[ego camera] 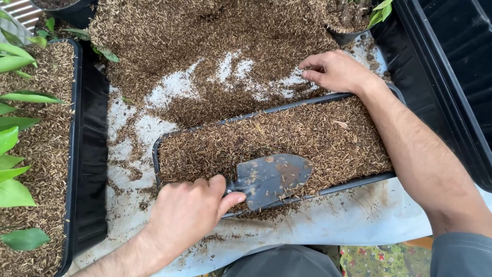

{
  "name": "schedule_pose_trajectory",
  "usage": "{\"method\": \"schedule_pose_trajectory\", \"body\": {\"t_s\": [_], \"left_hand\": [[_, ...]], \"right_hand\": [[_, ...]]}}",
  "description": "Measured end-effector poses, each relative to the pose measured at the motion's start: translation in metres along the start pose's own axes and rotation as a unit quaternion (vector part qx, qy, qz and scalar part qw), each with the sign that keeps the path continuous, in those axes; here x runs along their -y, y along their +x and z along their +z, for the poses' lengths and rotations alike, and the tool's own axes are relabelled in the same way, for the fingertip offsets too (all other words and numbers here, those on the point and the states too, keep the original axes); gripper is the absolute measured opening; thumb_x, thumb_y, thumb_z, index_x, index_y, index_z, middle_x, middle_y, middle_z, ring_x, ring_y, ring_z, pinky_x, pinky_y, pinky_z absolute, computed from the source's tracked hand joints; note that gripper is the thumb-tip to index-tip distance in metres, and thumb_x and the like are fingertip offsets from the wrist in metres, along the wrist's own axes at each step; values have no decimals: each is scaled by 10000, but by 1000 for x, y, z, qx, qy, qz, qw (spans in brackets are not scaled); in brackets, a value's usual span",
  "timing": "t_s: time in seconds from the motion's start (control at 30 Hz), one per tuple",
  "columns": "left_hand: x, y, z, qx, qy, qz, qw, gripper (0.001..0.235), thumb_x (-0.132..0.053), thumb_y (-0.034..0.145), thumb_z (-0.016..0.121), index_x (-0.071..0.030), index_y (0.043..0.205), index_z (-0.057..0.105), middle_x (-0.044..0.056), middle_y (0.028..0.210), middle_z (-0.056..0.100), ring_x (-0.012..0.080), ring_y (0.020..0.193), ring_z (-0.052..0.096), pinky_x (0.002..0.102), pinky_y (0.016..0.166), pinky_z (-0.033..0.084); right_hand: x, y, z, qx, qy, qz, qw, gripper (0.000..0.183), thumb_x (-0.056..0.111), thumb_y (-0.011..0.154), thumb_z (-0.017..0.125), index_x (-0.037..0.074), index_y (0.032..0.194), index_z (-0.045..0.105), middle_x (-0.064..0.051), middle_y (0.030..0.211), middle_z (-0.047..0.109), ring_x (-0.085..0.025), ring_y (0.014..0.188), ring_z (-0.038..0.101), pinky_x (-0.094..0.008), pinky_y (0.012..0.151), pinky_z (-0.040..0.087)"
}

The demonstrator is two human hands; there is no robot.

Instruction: The person uses a small trowel to scoop soil from a large pile and transfer it into a black rectangular tray. They repeatedly fill the tray and then use their hands to spread and level the soil evenly across the surface.

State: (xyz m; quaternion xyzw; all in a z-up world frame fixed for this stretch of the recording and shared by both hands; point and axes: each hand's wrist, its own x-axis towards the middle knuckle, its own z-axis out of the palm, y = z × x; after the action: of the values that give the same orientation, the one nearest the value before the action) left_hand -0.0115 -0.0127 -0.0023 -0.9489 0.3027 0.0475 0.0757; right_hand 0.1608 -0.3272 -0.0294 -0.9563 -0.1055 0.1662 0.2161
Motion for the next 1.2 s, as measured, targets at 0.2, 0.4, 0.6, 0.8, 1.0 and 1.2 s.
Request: {"method": "schedule_pose_trajectory", "body": {"t_s": [0.2, 0.4, 0.6, 0.8, 1.0, 1.2], "left_hand": [[-2, 9, 25, -8, 24, 38, 999, 529, -636, 925, 380, -165, 714, 496, -21, 465, 534, 150, 352, 551, 319, 295, 420], [-1, 3, 23, -5, 35, 37, 999, 533, -637, 934, 383, -168, 696, 469, -45, 433, 498, 103, 321, 512, 293, 290, 410], [-2, -3, 30, -30, 56, 24, 998, 539, -659, 918, 388, -180, 684, 465, -43, 440, 509, 134, 338, 540, 306, 284, 397], [-1, -1, 9, 87, -14, -21, 996, 541, -658, 922, 340, -162, 774, 495, -7, 498, 581, 228, 423, 610, 393, 355, 469], [20, 6, -13, 50, -20, -80, 995, 542, -657, 915, 305, -174, 764, 498, -5, 501, 559, 204, 423, 608, 364, 379, 501], [27, 22, -17, 41, -26, -70, 996, 545, -630, 925, 278, -158, 827, 533, -6, 502, 574, 202, 443, 614, 373, 420, 515]], "right_hand": [[-4, 2, 1, 0, 3, -7, 1000, 347, 257, 894, 511, 129, 1215, 541, -85, 1177, 590, -245, 1027, 580, -476, 952, 414], [-4, 3, 2, -1, 5, -5, 1000, 351, 251, 894, 509, 128, 1222, 536, -87, 1179, 587, -242, 1028, 578, -478, 956, 407], [-3, 2, 1, -12, 3, -19, 1000, 346, 255, 888, 521, 124, 1207, 552, -82, 1151, 608, -245, 1015, 585, -452, 943, 420], [-6, -4, -1, -59, 33, -50, 996, 299, 223, 888, 524, 146, 1172, 579, -45, 1141, 624, -202, 954, 616, -415, 879, 461], [-14, -46, -29, -100, 79, -21, 992, 262, 236, 855, 564, 126, 1076, 652, -30, 1129, 643, -158, 999, 591, -306, 891, 417], [-57, -87, -4, -138, 173, 63, 973, 260, 169, 844, 580, 99, 1081, 660, -37, 1102, 646, -139, 965, 576, -271, 879, 397]]}}
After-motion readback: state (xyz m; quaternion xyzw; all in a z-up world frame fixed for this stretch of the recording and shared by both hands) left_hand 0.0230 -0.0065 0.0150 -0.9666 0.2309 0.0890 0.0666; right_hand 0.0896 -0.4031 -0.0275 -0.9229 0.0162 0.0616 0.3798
